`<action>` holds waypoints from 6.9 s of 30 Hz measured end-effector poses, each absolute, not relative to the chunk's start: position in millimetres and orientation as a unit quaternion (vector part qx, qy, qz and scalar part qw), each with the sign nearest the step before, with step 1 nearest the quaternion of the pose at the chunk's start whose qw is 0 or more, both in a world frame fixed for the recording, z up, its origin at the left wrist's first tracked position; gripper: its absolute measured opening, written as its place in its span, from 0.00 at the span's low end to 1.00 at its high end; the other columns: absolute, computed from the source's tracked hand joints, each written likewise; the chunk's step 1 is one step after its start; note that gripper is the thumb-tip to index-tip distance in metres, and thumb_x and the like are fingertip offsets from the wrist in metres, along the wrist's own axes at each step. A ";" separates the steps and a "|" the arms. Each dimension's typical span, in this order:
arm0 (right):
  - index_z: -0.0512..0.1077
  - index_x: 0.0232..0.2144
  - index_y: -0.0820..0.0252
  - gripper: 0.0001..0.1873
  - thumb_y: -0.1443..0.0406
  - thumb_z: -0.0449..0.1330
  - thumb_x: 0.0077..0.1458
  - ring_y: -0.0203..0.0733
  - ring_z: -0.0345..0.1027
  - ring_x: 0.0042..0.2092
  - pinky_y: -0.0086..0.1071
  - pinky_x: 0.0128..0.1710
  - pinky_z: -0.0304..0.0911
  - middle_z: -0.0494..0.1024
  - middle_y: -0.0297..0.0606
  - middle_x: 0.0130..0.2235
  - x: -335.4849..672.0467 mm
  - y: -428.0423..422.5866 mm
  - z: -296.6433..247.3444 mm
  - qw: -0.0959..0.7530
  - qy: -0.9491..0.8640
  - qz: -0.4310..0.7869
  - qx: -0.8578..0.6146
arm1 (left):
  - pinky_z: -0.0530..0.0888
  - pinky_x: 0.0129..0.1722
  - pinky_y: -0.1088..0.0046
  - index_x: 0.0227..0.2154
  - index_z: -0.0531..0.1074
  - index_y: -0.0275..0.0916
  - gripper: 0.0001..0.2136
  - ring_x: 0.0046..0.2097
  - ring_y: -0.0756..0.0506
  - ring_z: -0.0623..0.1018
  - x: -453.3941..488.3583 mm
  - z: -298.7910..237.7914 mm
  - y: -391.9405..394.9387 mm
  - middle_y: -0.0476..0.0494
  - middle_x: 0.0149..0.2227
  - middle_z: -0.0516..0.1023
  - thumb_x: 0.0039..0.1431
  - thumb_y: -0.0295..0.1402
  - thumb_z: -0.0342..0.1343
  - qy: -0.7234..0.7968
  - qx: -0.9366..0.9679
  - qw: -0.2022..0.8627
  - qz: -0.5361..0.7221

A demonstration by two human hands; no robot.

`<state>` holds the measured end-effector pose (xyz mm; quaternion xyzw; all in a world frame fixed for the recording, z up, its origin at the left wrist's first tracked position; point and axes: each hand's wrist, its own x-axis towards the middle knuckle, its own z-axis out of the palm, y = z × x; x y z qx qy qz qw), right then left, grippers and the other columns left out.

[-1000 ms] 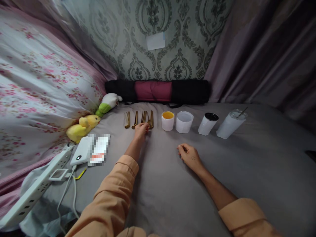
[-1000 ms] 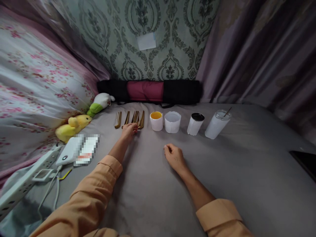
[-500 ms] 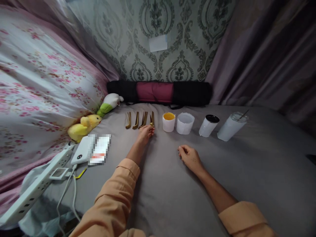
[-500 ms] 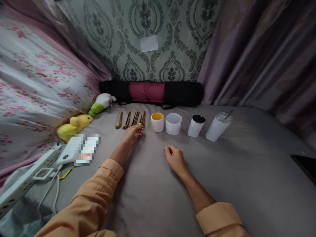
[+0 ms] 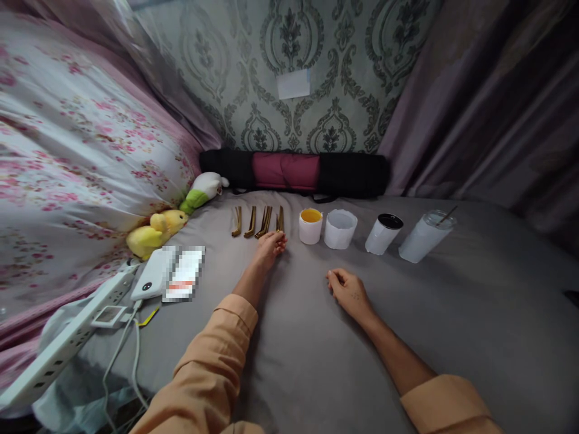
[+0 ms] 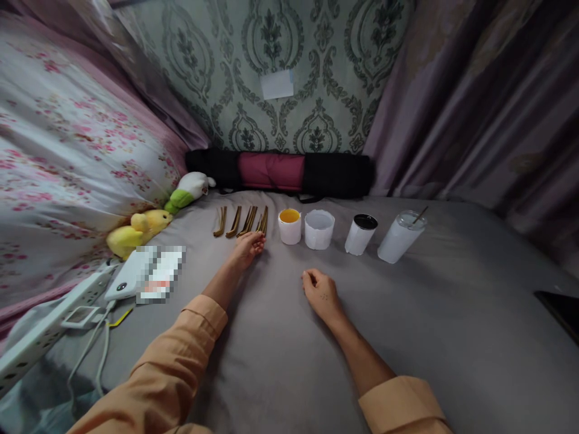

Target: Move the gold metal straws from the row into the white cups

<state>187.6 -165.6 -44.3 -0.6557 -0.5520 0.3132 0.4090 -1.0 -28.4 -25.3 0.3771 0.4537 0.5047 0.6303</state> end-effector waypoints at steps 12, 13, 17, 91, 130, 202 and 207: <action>0.69 0.27 0.62 0.18 0.55 0.48 0.51 0.33 0.62 0.21 0.25 0.20 0.54 0.72 0.36 0.22 187.2 -166.3 -40.7 0.407 -0.554 0.311 -0.656 | 0.65 0.21 0.81 0.31 0.70 0.31 0.10 0.23 0.55 0.69 3.4 -27.6 -37.0 0.43 0.26 0.73 0.42 0.28 0.59 0.417 0.392 0.652 0.498; 0.69 0.27 0.62 0.17 0.55 0.48 0.51 0.33 0.62 0.21 0.25 0.20 0.54 0.72 0.36 0.22 187.3 -166.4 -40.6 0.408 -0.554 0.311 -0.656 | 0.65 0.21 0.81 0.32 0.70 0.31 0.10 0.23 0.55 0.69 3.7 -27.5 -37.7 0.43 0.26 0.73 0.43 0.28 0.59 0.417 0.394 0.651 0.496; 0.69 0.27 0.61 0.17 0.55 0.47 0.52 0.33 0.62 0.21 0.25 0.20 0.54 0.71 0.36 0.22 188.0 -166.3 -42.4 0.408 -0.555 0.311 -0.655 | 0.65 0.22 0.81 0.33 0.71 0.31 0.10 0.23 0.56 0.69 4.9 -28.8 -39.7 0.44 0.26 0.73 0.45 0.27 0.58 0.411 0.397 0.655 0.494; 0.66 0.41 0.61 0.18 0.59 0.51 0.48 0.29 0.58 0.18 0.22 0.13 0.53 0.67 0.30 0.23 187.4 -173.6 -41.6 0.459 -0.558 0.391 -0.571 | 0.65 0.31 0.76 0.38 0.74 0.40 0.12 0.33 0.49 0.71 21.3 -30.5 -160.3 0.44 0.31 0.75 0.54 0.35 0.49 0.421 0.653 0.330 0.536; 0.66 0.41 0.64 0.20 0.58 0.55 0.47 0.30 0.59 0.22 0.23 0.16 0.56 0.68 0.35 0.26 182.2 -181.8 -18.9 0.550 -0.500 0.446 -0.499 | 0.59 0.38 0.68 0.43 0.69 0.42 0.14 0.40 0.45 0.68 20.7 -29.0 -171.0 0.42 0.37 0.72 0.58 0.28 0.42 0.438 0.849 0.009 0.294; 0.69 0.32 0.60 0.12 0.59 0.54 0.47 0.29 0.57 0.19 0.23 0.15 0.54 0.64 0.30 0.22 207.8 -170.5 -16.5 0.571 -0.451 0.370 -0.578 | 0.70 0.25 0.78 0.33 0.67 0.29 0.06 0.26 0.52 0.73 38.2 -18.7 -175.7 0.40 0.27 0.73 0.49 0.22 0.53 0.355 0.252 0.806 0.401; 0.69 0.31 0.61 0.11 0.61 0.54 0.47 0.29 0.57 0.19 0.23 0.15 0.54 0.64 0.30 0.22 209.3 -176.8 -4.8 0.547 -0.470 0.379 -0.580 | 0.70 0.25 0.78 0.33 0.67 0.30 0.07 0.27 0.51 0.74 38.1 -18.9 -177.4 0.40 0.28 0.74 0.50 0.23 0.53 0.346 0.240 0.825 0.377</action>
